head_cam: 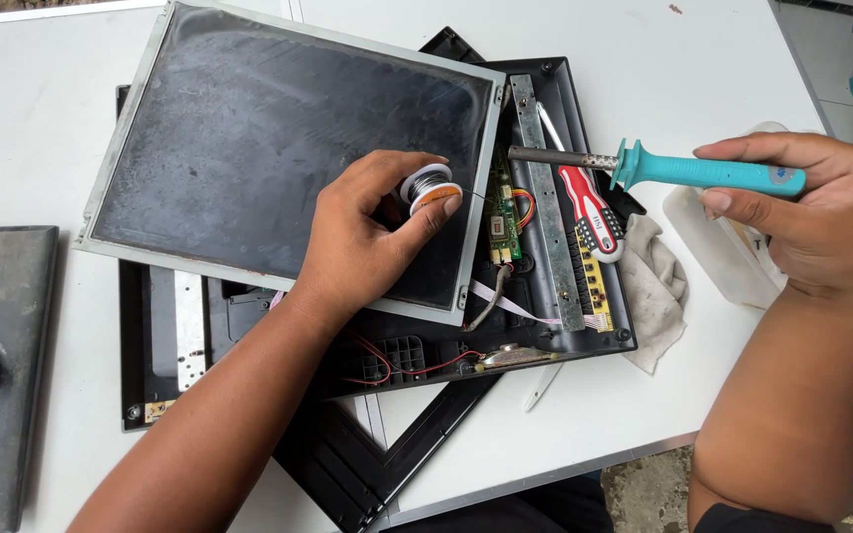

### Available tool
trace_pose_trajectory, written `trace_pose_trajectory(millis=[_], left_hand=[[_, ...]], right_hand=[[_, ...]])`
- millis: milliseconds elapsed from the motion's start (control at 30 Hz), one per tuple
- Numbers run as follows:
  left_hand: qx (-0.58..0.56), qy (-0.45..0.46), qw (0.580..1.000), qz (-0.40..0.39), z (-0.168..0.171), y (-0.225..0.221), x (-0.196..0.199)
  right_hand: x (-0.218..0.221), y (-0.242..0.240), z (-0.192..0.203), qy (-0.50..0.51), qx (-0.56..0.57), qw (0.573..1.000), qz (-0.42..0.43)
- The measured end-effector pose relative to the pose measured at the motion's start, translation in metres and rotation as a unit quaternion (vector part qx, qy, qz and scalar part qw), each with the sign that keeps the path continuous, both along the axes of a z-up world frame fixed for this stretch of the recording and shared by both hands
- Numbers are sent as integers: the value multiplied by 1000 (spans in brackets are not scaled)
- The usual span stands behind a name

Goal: Disassembling a computer monitor and soldering wires onto the internal circuit board to perform a repair.

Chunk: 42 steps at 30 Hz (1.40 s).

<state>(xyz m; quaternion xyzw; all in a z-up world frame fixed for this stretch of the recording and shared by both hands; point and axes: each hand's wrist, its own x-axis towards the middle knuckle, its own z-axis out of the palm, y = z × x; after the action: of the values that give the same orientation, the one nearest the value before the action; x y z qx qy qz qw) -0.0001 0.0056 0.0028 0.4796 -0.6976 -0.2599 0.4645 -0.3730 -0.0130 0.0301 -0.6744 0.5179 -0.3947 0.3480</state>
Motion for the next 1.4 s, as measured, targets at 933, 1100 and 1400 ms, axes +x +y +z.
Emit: trace_pose_trajectory(millis=[933,1100,1400], left_hand=[[18,-39,998,-34,0,-1,1],[5,-36,999,-37,0,-1,1],[21,-27,999,-38,1,-1,0]], right_hand=[[25,1,5,122,50,991,-23],[28,6,7,101,46,994,-16],[44,19,19,132,-8,991,-6]])
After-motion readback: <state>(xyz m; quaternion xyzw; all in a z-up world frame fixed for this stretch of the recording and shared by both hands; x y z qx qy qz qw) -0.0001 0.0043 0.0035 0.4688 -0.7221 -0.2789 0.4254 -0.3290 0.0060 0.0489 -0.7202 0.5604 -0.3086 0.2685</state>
